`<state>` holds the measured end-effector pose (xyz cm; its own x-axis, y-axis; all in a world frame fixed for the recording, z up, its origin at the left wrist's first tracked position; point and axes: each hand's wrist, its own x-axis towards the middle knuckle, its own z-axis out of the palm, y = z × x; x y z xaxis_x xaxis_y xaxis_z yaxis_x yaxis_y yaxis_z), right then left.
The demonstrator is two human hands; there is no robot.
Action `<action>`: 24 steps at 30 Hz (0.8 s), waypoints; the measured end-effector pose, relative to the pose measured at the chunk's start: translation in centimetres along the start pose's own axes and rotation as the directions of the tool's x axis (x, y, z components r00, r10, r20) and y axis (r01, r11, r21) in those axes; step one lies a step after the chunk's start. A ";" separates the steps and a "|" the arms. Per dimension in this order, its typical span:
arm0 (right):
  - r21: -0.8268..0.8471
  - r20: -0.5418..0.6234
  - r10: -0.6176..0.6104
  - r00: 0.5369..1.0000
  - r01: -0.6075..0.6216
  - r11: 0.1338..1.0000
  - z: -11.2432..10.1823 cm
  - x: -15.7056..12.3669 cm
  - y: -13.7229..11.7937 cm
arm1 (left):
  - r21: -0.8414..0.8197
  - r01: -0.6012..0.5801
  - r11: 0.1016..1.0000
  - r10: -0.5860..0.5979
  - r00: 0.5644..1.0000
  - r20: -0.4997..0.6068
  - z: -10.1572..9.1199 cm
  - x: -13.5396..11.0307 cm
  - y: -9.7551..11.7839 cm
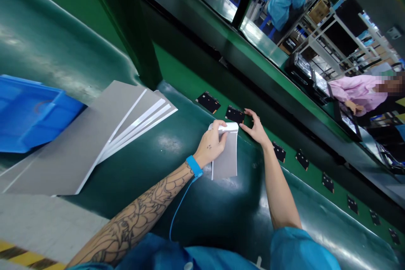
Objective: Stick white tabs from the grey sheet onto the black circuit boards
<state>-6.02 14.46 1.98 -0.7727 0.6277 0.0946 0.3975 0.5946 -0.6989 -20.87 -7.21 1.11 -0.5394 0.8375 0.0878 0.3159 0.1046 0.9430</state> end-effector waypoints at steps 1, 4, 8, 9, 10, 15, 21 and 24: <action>0.043 -0.031 0.022 0.999 -0.021 0.999 -0.1 0.3 0.3 | 0.005 0.000 1.000 0.000 1.000 -0.008 0.0 0.0 0.0; 0.118 -0.161 0.110 0.981 -0.092 0.989 0.1 1.5 1.2 | 0.016 -0.004 1.000 0.004 1.000 -0.020 -0.1 0.1 0.0; 0.063 -0.145 0.145 0.979 -0.137 0.989 0.5 3.0 2.5 | 0.028 0.003 1.000 -0.002 1.000 -0.027 -0.1 0.0 -0.1; 0.043 -0.121 0.149 0.981 -0.145 0.989 0.5 3.2 2.8 | 0.030 0.003 1.000 -0.002 1.000 -0.029 -0.1 0.0 -0.1; 0.025 -0.101 0.155 0.983 -0.153 0.988 0.4 3.3 3.1 | 0.032 0.004 0.999 -0.003 1.000 -0.026 -0.1 0.0 -0.1; -0.027 -0.056 0.171 0.984 -0.173 0.985 -0.1 3.3 4.1 | 0.045 0.036 0.998 -0.036 0.999 -0.007 -0.1 0.1 0.1; -0.075 -0.078 0.171 0.982 -0.177 0.981 0.0 3.2 4.6 | 0.032 0.043 0.999 -0.043 0.999 -0.011 -0.1 0.1 0.1; -0.076 -0.121 0.171 0.978 -0.181 0.981 0.1 2.9 4.4 | 0.032 0.043 0.999 -0.042 0.999 -0.011 -0.1 0.1 0.0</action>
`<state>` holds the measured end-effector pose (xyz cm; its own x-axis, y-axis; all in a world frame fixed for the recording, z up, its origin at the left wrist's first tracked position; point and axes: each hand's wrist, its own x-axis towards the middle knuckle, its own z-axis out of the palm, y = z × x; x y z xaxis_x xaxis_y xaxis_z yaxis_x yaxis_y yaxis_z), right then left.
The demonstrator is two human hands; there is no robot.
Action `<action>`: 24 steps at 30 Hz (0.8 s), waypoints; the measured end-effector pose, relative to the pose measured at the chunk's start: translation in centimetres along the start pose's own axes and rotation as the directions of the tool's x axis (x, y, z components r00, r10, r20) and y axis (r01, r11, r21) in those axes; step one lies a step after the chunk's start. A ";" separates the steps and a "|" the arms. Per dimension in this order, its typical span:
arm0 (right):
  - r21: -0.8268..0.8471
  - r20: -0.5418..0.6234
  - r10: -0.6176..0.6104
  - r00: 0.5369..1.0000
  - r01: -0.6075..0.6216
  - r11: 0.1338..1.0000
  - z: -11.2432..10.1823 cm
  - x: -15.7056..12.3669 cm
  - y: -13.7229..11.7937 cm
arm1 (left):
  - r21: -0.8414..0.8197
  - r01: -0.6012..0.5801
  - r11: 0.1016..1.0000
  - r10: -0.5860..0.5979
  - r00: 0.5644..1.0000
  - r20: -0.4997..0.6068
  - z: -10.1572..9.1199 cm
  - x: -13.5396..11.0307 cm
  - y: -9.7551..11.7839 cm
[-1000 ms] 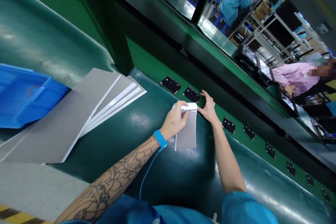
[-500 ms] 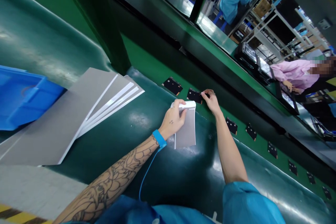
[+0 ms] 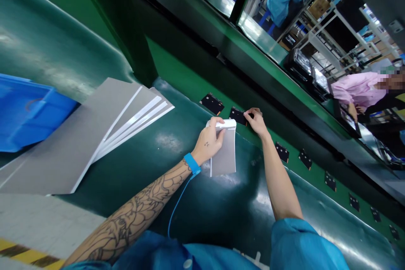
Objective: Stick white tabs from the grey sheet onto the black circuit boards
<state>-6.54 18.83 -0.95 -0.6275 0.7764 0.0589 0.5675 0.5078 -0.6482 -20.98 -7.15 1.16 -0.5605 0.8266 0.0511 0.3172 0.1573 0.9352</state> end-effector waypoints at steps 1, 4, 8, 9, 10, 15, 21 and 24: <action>0.029 -0.032 0.016 0.999 -0.015 0.999 0.0 -0.2 -0.1 | 0.001 -0.003 1.000 0.003 1.000 -0.003 0.0 0.0 -0.1; 0.203 -0.126 0.116 0.985 -0.089 0.975 -0.3 -0.8 -0.3 | -0.005 -0.009 1.000 0.009 1.000 -0.013 0.1 0.0 -0.2; 0.303 -0.168 0.184 0.968 -0.127 0.945 -1.1 -1.4 -0.6 | -0.020 -0.012 1.000 0.012 1.000 -0.008 0.1 0.1 -0.3; 0.297 -0.170 0.187 0.968 -0.131 0.946 -1.3 -1.5 -0.6 | -0.021 -0.014 1.000 0.014 1.000 -0.007 0.1 0.1 -0.3; 0.290 -0.168 0.190 0.967 -0.136 0.947 -1.4 -1.5 -0.6 | -0.022 -0.017 1.000 0.016 1.000 -0.007 0.1 0.1 -0.3; 0.235 -0.147 0.164 0.975 -0.126 0.964 -1.7 -1.0 0.3 | -0.027 -0.017 0.999 0.017 1.000 -0.001 0.1 0.1 -0.2; 0.082 -0.101 0.054 0.993 -0.046 0.996 -2.6 -0.3 2.1 | -0.042 -0.009 0.999 0.009 1.000 0.001 0.0 0.1 -0.1; 0.068 -0.084 0.044 0.996 -0.038 0.997 -2.9 -0.2 2.7 | -0.031 -0.008 0.999 0.008 1.000 0.006 0.1 0.1 -0.1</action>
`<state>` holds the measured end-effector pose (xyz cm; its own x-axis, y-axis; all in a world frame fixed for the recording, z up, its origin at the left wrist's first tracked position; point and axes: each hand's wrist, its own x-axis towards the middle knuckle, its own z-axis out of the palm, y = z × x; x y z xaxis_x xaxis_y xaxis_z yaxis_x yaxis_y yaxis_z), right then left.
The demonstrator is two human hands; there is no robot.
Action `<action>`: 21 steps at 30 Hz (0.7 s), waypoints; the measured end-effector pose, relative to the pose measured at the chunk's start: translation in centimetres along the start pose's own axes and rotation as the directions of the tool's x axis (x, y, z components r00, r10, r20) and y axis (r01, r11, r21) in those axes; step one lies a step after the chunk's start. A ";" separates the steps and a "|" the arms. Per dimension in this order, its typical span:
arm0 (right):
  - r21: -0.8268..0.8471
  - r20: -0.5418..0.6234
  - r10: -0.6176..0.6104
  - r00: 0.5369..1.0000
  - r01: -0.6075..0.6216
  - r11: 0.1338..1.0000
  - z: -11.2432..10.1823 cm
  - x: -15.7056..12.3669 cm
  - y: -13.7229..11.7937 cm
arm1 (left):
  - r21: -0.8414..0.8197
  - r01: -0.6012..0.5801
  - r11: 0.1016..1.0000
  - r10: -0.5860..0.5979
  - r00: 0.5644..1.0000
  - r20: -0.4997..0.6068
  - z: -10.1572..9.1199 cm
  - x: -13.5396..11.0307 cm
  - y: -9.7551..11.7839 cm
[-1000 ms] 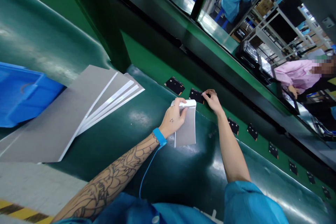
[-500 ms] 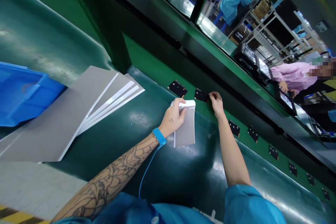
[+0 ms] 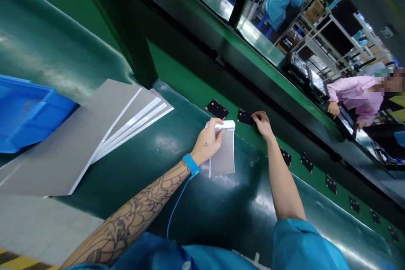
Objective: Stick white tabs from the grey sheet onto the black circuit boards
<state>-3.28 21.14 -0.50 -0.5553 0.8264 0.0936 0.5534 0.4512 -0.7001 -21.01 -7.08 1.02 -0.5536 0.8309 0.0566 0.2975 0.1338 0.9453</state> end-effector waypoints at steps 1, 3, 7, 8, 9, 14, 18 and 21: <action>-0.005 0.003 0.000 1.000 0.000 1.000 0.0 0.0 0.2 | 0.006 0.003 1.000 -0.003 1.000 0.003 0.0 0.0 0.0; -0.014 0.003 0.003 1.000 -0.003 1.000 -0.1 0.1 0.5 | 0.019 0.007 1.000 -0.007 1.000 0.008 0.0 0.0 -0.1; -0.021 0.000 0.007 1.000 -0.007 1.000 -0.1 0.1 0.9 | 0.036 -0.015 0.999 0.015 1.000 -0.002 0.1 0.0 -0.4; -0.021 -0.002 0.007 1.000 -0.007 1.000 -0.2 0.0 1.0 | 0.038 -0.022 0.999 0.022 1.000 -0.006 0.1 0.0 -0.4; -0.021 -0.004 0.008 1.000 -0.008 1.000 -0.2 0.0 1.1 | 0.039 -0.028 0.999 0.028 1.000 -0.010 0.1 0.0 -0.5; -0.025 -0.035 0.024 0.999 -0.025 0.999 0.0 -0.5 1.0 | 0.063 -0.026 0.998 0.026 1.000 -0.012 0.1 0.1 -0.6; 0.053 -0.122 0.096 0.988 -0.090 0.995 0.1 -0.9 0.6 | 0.073 -0.034 0.997 0.035 0.999 -0.011 0.1 0.1 -0.7; 0.191 -0.275 0.201 0.940 -0.152 0.970 -0.1 -1.5 -0.5 | 0.072 -0.027 0.997 0.027 1.000 -0.011 0.1 0.0 -0.7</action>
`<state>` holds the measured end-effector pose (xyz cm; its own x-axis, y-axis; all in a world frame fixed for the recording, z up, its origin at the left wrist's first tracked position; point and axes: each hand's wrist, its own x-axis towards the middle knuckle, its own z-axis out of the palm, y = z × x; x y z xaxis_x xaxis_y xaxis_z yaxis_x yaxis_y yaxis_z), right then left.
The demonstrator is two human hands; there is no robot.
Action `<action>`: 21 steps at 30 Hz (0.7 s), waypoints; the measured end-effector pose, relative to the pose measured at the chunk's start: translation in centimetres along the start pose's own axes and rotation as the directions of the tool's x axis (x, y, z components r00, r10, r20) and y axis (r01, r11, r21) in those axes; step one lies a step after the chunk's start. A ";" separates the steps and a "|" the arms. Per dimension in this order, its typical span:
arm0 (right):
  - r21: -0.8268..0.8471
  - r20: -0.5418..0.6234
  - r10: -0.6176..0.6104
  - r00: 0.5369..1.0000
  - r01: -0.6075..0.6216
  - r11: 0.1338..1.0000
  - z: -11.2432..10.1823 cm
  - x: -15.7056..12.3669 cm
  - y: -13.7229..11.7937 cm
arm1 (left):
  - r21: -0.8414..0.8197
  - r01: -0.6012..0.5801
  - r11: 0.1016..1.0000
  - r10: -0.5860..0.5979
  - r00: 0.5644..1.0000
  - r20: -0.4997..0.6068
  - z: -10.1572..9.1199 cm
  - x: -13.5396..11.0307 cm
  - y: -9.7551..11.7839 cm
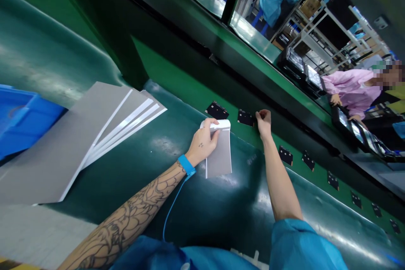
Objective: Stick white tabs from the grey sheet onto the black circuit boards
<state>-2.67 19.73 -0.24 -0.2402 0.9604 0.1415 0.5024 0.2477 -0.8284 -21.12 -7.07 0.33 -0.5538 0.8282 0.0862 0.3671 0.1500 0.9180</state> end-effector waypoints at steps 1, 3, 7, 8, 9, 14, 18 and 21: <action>0.020 -0.048 0.011 0.999 -0.010 1.000 0.0 -0.5 -0.6 | -0.005 0.005 1.000 -0.005 1.000 0.001 0.0 0.0 0.0; 0.030 -0.078 -0.024 0.997 0.026 0.999 0.2 -2.2 -2.2 | -0.022 0.013 1.000 -0.013 1.000 0.012 0.1 0.0 0.0; 0.054 0.140 -0.290 0.947 0.285 0.957 1.6 -7.9 -6.3 | -0.070 0.015 0.997 -0.013 0.999 0.029 0.2 0.2 0.0; 0.059 0.200 -0.357 0.913 0.352 0.934 2.1 -9.4 -7.2 | -0.086 0.006 0.996 -0.004 1.000 0.025 0.2 0.2 0.0; 0.062 0.243 -0.407 0.880 0.405 0.912 2.7 -10.6 -8.0 | -0.103 -0.007 0.995 0.009 1.000 0.017 0.2 0.3 0.0; 0.087 0.298 -0.469 0.832 0.465 0.881 4.8 -13.5 -9.5 | -0.150 -0.034 0.988 0.034 0.999 0.000 0.1 0.4 -0.1; 0.112 0.264 -0.493 0.829 0.481 0.870 5.3 -13.5 -9.2 | -0.149 -0.008 0.989 0.012 1.000 0.028 0.2 0.5 -0.2; 0.101 0.279 -0.497 0.821 0.490 0.866 5.4 -13.6 -9.2 | -0.152 -0.009 0.988 0.015 0.999 0.034 0.2 0.5 -0.3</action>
<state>-8.54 3.70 2.53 -0.6788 0.6300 0.3772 0.2332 0.6721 -0.7028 -21.30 -6.58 0.05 -0.5228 0.8481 0.0864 0.2540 0.0582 0.9654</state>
